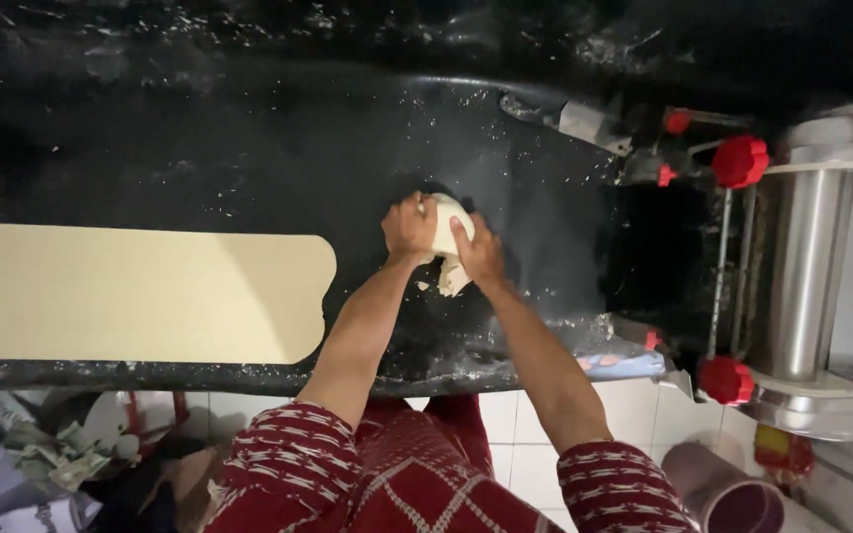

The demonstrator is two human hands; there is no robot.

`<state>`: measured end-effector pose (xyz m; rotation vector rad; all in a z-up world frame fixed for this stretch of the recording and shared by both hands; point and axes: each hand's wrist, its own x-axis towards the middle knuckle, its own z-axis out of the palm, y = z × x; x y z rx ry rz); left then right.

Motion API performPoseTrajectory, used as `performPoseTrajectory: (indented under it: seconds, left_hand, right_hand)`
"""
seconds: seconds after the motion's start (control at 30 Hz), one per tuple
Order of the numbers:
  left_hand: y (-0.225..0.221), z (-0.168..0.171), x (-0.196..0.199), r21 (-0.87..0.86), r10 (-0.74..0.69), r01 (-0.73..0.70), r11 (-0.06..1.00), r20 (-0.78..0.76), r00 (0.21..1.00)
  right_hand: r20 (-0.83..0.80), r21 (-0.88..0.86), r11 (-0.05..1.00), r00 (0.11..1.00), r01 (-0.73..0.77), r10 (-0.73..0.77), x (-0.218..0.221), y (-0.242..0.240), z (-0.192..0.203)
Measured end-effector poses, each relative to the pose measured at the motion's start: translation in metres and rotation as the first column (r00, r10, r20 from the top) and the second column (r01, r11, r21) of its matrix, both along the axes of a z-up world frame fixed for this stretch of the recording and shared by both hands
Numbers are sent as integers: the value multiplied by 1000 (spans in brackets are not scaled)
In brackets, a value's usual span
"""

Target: A person manually kneads a ball of dough on a countertop in a bakery production area.

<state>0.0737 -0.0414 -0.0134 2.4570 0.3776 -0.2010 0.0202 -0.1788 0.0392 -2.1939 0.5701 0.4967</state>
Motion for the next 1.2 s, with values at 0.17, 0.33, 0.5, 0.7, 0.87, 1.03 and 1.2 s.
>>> performPoseTrajectory:
  seconds: [0.17,0.33,0.5,0.7,0.87,1.03,1.2]
  left_hand:
    - [4,23,17,-63,-10,2,998,-125,992]
    - [-2,35,10,-66,137,-150,986,-177,975]
    - [19,30,-29,-93,182,-216,972,-280,942]
    - [50,104,-94,-229,-142,82,970,-262,954]
    - [53,101,-111,-250,-314,290,924,-62,947]
    - [35,55,-94,-195,-89,64,979,-118,989]
    - [19,-3,-82,-115,127,-133,984,-59,990]
  right_hand:
    - [-71,-37,998,996,-60,57,18,-4,15]
    - [-176,4,999,983,45,-44,25,4,15]
    - [-251,73,994,966,78,-57,-7,24,55]
    - [-394,163,979,917,126,-53,-63,52,181]
    - [-466,353,809,838,471,-285,-54,31,91]
    - [-133,338,920,978,199,-162,-75,28,96]
    - [546,-74,997,836,-14,52,-86,52,14]
